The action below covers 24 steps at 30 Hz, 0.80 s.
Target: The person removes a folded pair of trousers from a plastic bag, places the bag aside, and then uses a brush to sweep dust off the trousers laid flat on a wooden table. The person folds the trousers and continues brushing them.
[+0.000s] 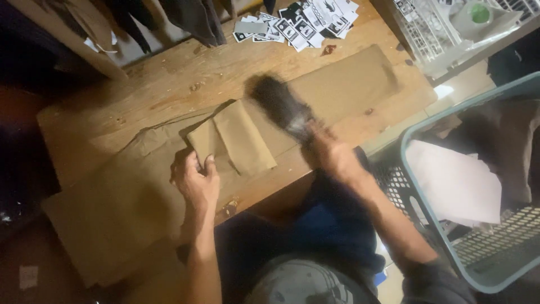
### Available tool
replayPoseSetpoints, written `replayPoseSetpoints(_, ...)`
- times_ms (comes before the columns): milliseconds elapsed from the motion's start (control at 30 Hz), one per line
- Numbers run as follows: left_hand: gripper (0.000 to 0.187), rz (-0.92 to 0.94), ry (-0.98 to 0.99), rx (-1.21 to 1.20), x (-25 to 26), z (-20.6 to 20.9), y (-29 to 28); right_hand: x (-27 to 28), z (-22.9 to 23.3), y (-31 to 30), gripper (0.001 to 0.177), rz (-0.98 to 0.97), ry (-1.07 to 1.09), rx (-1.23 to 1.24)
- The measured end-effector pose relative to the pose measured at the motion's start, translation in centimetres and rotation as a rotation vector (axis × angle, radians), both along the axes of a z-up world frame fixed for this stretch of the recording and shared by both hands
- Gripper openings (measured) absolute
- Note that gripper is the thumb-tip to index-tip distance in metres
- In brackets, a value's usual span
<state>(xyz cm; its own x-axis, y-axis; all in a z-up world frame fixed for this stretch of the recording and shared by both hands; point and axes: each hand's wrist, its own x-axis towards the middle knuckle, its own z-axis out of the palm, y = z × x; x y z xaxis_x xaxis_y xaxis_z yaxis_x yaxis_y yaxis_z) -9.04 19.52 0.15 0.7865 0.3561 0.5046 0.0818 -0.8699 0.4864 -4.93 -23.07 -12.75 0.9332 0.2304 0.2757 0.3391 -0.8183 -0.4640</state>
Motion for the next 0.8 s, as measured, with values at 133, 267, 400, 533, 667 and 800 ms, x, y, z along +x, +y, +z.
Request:
replayPoseSetpoints(133,0.037,-0.004,0.060,-0.059,-0.1,0.0,-0.2,-2.0,12.9,3.1,0.044,-0.031,-0.137,-0.355)
replayPoseSetpoints(267,0.034,0.005,0.038,-0.082,0.1,0.3,-0.2,2.0,3.1,-9.0,0.039,-0.342,-0.307,-0.828)
replayPoseSetpoints(400,0.033,0.012,-0.004,-0.002,0.1,-1.0,0.2,0.4,10.9,-4.6,0.068,-0.670,0.009,-0.415)
replayPoseSetpoints(533,0.036,-0.018,0.000,0.005,0.3,-1.0,0.4,-4.7,12.4,2.6,0.057,-0.388,0.054,-0.393)
replayPoseSetpoints(667,0.035,-0.031,0.032,0.000,0.2,-1.4,0.5,-8.6,14.5,7.2,0.052,-0.043,0.094,-0.350)
replayPoseSetpoints(800,0.037,-0.038,-0.007,0.035,0.3,-1.3,0.6,-5.7,16.6,2.0,0.040,-0.415,0.391,-0.270)
